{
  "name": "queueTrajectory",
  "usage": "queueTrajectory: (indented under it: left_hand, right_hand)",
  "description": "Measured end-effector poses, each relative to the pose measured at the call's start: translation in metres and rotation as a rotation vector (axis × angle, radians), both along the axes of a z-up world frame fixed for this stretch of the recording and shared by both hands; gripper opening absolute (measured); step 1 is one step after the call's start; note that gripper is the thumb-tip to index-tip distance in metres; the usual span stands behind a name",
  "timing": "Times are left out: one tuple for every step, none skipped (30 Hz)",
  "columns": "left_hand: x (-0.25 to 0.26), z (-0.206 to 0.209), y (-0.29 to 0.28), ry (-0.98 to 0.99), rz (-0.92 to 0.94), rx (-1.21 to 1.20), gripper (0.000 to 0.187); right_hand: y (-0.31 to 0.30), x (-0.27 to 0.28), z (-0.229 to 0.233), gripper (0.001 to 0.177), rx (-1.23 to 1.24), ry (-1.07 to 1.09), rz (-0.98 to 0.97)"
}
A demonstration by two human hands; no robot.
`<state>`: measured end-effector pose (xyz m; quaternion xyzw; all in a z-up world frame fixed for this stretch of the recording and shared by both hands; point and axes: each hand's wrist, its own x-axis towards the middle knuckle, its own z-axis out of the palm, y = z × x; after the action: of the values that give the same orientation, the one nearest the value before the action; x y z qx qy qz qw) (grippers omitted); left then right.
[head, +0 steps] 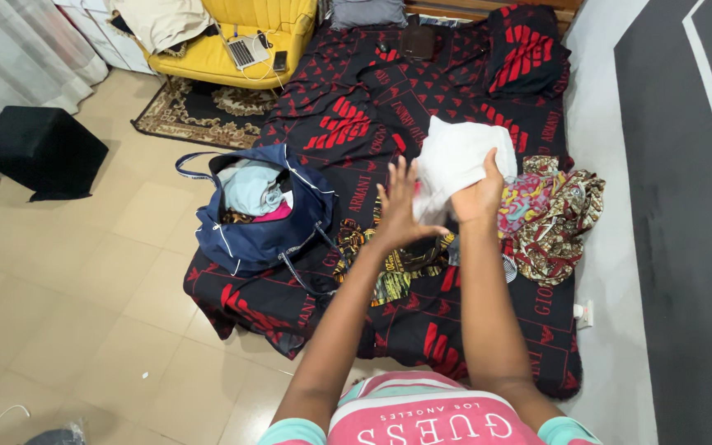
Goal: The person folds several items of clothing, including jeans and shirts, and places them into a blue bag on a bed.
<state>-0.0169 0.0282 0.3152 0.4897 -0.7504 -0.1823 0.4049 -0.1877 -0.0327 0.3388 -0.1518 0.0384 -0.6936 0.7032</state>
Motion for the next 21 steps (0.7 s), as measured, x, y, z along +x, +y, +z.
queueTrajectory:
  left_hand:
    - [-0.009, -0.007, 0.000, 0.011, -0.019, -0.002, 0.153]
    - [-0.018, -0.018, -0.003, 0.131, -0.007, 0.003, 0.144]
    - [-0.027, -0.031, -0.007, 0.251, 0.004, 0.010, 0.135]
    - [-0.036, -0.046, -0.014, 0.371, 0.015, 0.016, 0.126]
    - [-0.046, -0.061, -0.024, 0.551, 0.035, -0.016, 0.107]
    - [-0.055, -0.075, -0.038, 0.731, 0.056, -0.048, 0.089]
    - [-0.057, -0.087, -0.052, 0.909, 0.076, -0.083, 0.073]
    - [-0.053, -0.097, -0.066, 1.140, -0.021, -0.036, 0.062]
    - [-0.048, -0.102, -0.078, 1.369, -0.122, 0.014, 0.054]
    - [-0.046, -0.102, -0.085, 1.596, -0.227, 0.067, 0.047]
    - [-0.041, -0.097, -0.086, 1.690, -0.113, 0.142, 0.043]
    - [-0.030, -0.088, -0.084, 1.778, 0.006, 0.217, 0.040]
    - [-0.015, -0.074, -0.081, 1.862, 0.129, 0.292, 0.036]
    - [0.001, -0.058, -0.079, 1.857, 0.062, 0.202, 0.037]
    - [0.016, -0.041, -0.076, 1.851, -0.001, 0.111, 0.038]
    - [0.024, -0.027, -0.072, 1.841, -0.065, 0.020, 0.040]
    - [0.028, -0.014, -0.067, 1.849, -0.119, 0.062, 0.040]
    - [0.032, -0.003, -0.062, 1.855, -0.174, 0.103, 0.041]
    - [0.035, 0.007, -0.059, 1.860, -0.230, 0.143, 0.041]
    - [0.037, 0.016, -0.057, 1.863, -0.287, 0.184, 0.042]
    - [0.039, 0.022, -0.055, 1.867, -0.343, 0.225, 0.042]
  right_hand:
    - [0.005, 0.008, 0.006, 0.055, 0.003, -0.017, 0.013]
    - [0.011, 0.019, 0.011, 0.056, 0.006, -0.033, 0.026]
    - [0.018, 0.030, 0.015, 0.057, 0.010, -0.049, 0.037]
    - [0.025, 0.042, 0.018, 0.058, 0.003, -0.060, 0.033]
    - [0.032, 0.054, 0.019, 0.058, -0.001, -0.071, 0.027]
    - [0.039, 0.065, 0.020, 0.059, -0.006, -0.082, 0.022]
    - [0.044, 0.076, 0.020, 0.059, -0.057, -0.060, 0.007]
    - [0.048, 0.085, 0.018, 0.059, -0.109, -0.037, -0.007]
    - [0.050, 0.088, 0.016, 0.059, -0.160, -0.014, -0.022]
    - [0.050, 0.085, 0.012, 0.057, -0.121, -0.010, -0.021]
    - [0.048, 0.083, 0.007, 0.056, -0.084, -0.006, -0.019]
    - [0.044, 0.080, 0.000, 0.056, -0.047, -0.002, -0.018]
    - [0.040, 0.073, -0.007, 0.056, 0.041, 0.051, 0.002]
    - [0.036, 0.063, -0.013, 0.056, 0.130, 0.104, 0.021]
    - [0.033, 0.055, -0.019, 0.056, 0.219, 0.159, 0.044]
    - [0.029, 0.050, -0.023, 0.057, 0.400, 0.243, 0.027]
    - [0.026, 0.044, -0.025, 0.058, 0.583, 0.327, 0.011]
    - [0.024, 0.042, -0.025, 0.059, 0.766, 0.411, -0.004]
    - [0.024, 0.042, -0.026, 0.062, 0.650, 0.511, -0.108]
    - [0.027, 0.043, -0.026, 0.066, 0.531, 0.607, -0.211]
    - [0.029, 0.044, -0.024, 0.069, 0.409, 0.700, -0.314]
